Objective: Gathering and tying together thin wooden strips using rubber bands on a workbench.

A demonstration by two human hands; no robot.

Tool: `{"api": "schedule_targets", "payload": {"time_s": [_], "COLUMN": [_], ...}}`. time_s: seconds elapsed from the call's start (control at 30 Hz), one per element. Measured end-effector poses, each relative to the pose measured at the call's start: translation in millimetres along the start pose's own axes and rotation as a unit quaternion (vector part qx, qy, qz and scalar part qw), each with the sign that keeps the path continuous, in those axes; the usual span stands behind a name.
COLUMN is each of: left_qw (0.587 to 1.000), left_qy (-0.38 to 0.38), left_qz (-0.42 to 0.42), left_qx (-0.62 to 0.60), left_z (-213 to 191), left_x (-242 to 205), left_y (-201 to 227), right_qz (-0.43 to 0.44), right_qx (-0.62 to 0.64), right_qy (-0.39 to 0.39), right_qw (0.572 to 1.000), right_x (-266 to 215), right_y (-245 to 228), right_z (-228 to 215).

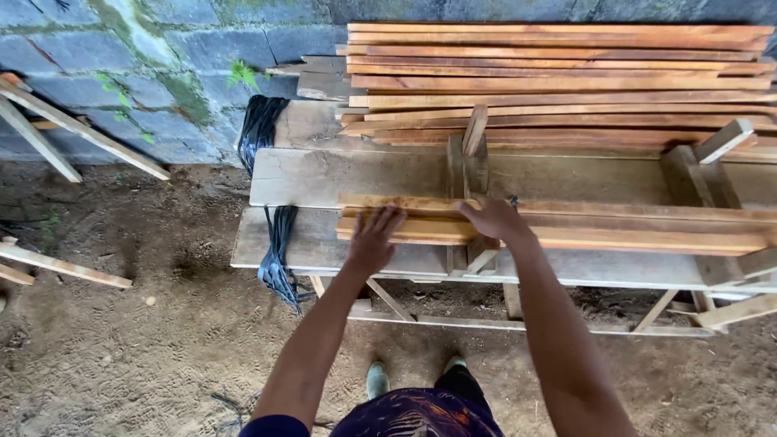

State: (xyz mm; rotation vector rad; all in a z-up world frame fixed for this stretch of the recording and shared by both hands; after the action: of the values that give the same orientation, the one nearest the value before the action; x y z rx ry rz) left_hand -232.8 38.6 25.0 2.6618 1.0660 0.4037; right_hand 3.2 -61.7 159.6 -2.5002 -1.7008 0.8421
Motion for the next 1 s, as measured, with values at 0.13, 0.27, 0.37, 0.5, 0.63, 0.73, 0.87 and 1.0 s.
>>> {"api": "schedule_targets", "payload": {"time_s": [0.13,0.27,0.37,0.5,0.63,0.73,0.87,1.0], "left_qw": [0.998,0.999,0.997,0.981,0.922,0.934,0.925,0.913], "left_qy": [0.037,-0.007,-0.033,0.031,0.141,0.253,0.239,0.147], "left_qz": [-0.007,-0.023,-0.027,0.008,0.104,0.020,-0.244,-0.364], "left_qx": [0.041,-0.025,-0.071,-0.192,-0.345,-0.252,-0.164,-0.107], "left_z": [6.8,-20.3,-15.0,-19.8,-56.3,-26.2,8.2,6.8], "left_x": [-30.7,-26.4,-47.6,-46.9,-70.3,-90.5,-115.1,-115.3], "left_y": [-51.7,-45.7,-43.2,-51.8,-69.1,-134.4,-214.1,-247.7], "right_qz": [-0.005,0.029,0.042,0.016,0.017,0.007,0.009,0.029], "right_qx": [-0.082,-0.243,-0.255,-0.286,-0.287,-0.282,-0.283,-0.287], "right_qy": [0.131,0.192,0.174,0.194,0.188,0.199,0.203,0.198], "right_qw": [0.988,0.950,0.950,0.938,0.939,0.939,0.937,0.937], "right_x": [18.3,43.3,31.2,25.1,31.9,30.5,38.2,42.2], "right_y": [-23.0,-14.9,-17.8,-28.2,-21.8,-24.0,-17.1,-12.5], "right_z": [54.3,58.7,72.0,56.3,58.0,57.0,60.7,64.1]}}
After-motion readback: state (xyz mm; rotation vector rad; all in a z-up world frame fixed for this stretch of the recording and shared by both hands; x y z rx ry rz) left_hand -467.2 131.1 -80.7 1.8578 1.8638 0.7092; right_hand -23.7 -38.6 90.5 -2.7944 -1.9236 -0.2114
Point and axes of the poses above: each hand's wrist, its own x-axis towards the middle knuckle, its own z-axis out of the palm, y = z × x, the point moved 5 cm from there along x, towards the middle knuckle, and after that the axes turned 13 degrees about -x, right-handed, at the moved point
